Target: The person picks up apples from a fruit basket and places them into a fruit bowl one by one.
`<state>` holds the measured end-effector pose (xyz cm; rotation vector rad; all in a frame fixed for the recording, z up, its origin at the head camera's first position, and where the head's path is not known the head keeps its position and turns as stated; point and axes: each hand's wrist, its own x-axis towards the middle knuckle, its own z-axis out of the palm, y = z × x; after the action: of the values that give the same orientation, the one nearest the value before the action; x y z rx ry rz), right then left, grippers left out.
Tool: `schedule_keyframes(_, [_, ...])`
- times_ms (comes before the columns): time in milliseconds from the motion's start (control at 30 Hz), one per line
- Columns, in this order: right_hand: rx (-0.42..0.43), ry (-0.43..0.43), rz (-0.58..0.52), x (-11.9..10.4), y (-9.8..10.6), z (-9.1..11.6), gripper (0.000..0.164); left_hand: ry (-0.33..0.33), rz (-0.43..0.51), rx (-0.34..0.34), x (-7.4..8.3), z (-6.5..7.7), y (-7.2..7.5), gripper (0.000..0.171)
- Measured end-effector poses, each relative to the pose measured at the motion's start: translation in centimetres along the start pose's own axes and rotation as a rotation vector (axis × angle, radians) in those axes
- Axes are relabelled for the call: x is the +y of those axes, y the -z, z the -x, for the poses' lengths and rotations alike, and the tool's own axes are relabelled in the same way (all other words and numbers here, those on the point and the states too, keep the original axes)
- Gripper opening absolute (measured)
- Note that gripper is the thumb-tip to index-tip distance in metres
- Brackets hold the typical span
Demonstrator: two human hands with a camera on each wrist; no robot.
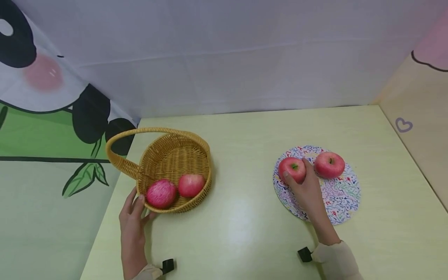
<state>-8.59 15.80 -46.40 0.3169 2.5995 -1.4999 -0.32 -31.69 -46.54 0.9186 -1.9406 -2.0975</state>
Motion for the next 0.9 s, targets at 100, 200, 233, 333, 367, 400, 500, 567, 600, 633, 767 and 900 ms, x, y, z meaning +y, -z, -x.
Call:
schedule_keyframes(100, [0.009,-0.003,0.000,-0.1,-0.1,0.1,0.095,-0.003,0.000,0.004,0.0,0.0,-0.1,0.056])
schedule_keyframes(200, [0.026,0.003,-0.008,-0.3,-0.2,0.3,0.095,-0.006,-0.003,0.006,0.0,0.0,-0.2,0.056])
schedule_keyframes(233, [0.032,0.006,-0.011,-0.3,-0.2,0.4,0.094,-0.005,-0.003,0.005,0.0,0.0,-0.2,0.056])
schedule_keyframes(333, [0.046,0.019,-0.005,-0.4,-0.2,0.5,0.094,-0.001,-0.007,0.003,0.0,0.0,-0.1,0.056])
schedule_keyframes(367, [0.050,0.024,0.002,-0.5,-0.3,0.5,0.095,0.000,-0.007,0.003,0.0,0.0,-0.1,0.056])
schedule_keyframes(400, [0.052,0.026,0.009,-0.5,-0.3,0.5,0.096,0.000,-0.008,0.002,0.0,-0.1,-0.1,0.056])
schedule_keyframes(500, [0.064,0.036,0.033,-0.6,-0.2,0.7,0.096,0.000,-0.014,0.004,0.0,-0.1,-0.1,0.056])
schedule_keyframes(567, [0.077,0.047,0.047,-0.6,-0.2,0.8,0.096,-0.001,-0.013,0.001,-0.1,-0.1,-0.2,0.056])
schedule_keyframes(600, [0.084,0.055,0.053,-0.6,-0.2,0.9,0.095,0.000,-0.012,0.000,-0.1,-0.2,-0.1,0.056])
schedule_keyframes(633, [0.092,0.066,0.056,-0.6,-0.1,1.0,0.095,0.000,-0.012,-0.002,-0.1,-0.2,-0.1,0.056])
schedule_keyframes(767, [0.126,0.121,0.054,-0.7,-0.2,1.2,0.092,-0.003,-0.005,-0.002,-0.2,-0.2,0.0,0.056])
schedule_keyframes(900, [0.164,0.178,0.034,-0.7,-0.3,1.1,0.089,-0.006,-0.005,-0.002,-0.1,-0.1,0.1,0.056])
